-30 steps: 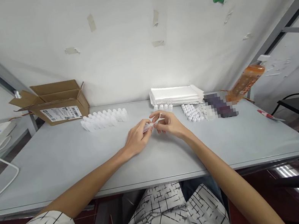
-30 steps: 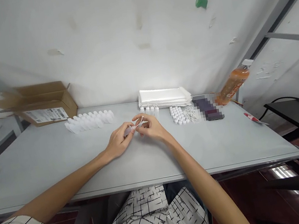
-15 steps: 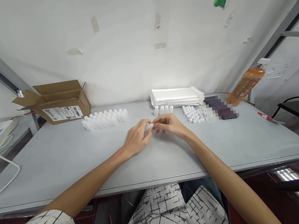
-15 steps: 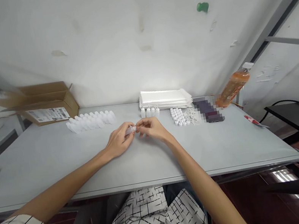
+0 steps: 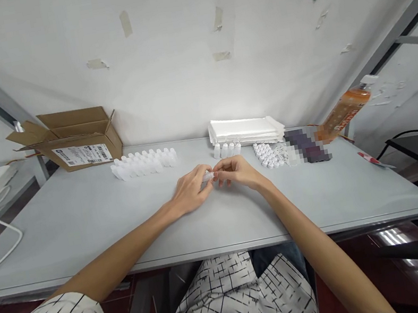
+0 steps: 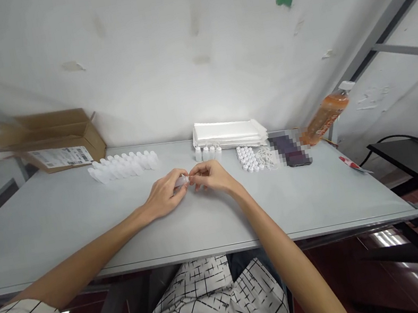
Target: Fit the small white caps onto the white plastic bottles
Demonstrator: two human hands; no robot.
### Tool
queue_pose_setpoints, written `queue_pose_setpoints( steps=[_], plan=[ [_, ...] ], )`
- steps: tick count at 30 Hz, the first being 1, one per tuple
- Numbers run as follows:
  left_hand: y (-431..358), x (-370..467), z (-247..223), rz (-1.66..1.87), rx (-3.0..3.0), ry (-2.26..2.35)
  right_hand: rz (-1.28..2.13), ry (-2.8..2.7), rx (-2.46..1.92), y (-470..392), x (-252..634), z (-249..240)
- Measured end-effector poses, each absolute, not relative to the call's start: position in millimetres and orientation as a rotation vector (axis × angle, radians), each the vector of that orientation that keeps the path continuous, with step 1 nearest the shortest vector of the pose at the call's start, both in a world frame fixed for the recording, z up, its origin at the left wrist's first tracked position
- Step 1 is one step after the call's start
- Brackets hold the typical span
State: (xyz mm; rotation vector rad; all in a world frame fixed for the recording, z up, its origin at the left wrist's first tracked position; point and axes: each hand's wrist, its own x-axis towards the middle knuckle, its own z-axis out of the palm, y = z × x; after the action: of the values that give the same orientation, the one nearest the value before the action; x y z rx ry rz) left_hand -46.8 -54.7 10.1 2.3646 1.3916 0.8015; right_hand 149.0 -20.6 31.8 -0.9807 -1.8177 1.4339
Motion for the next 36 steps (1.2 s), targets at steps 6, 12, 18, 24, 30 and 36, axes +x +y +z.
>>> queue_pose_setpoints(
  steps=[6, 12, 18, 24, 30, 36],
  plan=[
    [-55, -47, 9, 0.746, 2.353, 1.387, 1.420, -1.834, -0.977, -20, 147, 27],
    [-56, -47, 10, 0.761, 2.358, 1.374, 1.441, -1.737, -0.966, -21, 143, 26],
    [-55, -47, 10, 0.852, 2.186, 1.266, 1.396, -1.704, -0.931, -18, 143, 24],
    [-46, -45, 5, 1.025, 1.781, 1.185, 1.289, -1.692, -0.914, -14, 143, 19],
    [-40, -42, 4, 1.092, 1.423, 1.075, 1.072, -1.774, -0.995, -12, 142, 13],
    [-41, -44, 7, 1.137, 1.386, 0.921, 1.105, -1.794, -0.981, -15, 141, 13]
  ],
)
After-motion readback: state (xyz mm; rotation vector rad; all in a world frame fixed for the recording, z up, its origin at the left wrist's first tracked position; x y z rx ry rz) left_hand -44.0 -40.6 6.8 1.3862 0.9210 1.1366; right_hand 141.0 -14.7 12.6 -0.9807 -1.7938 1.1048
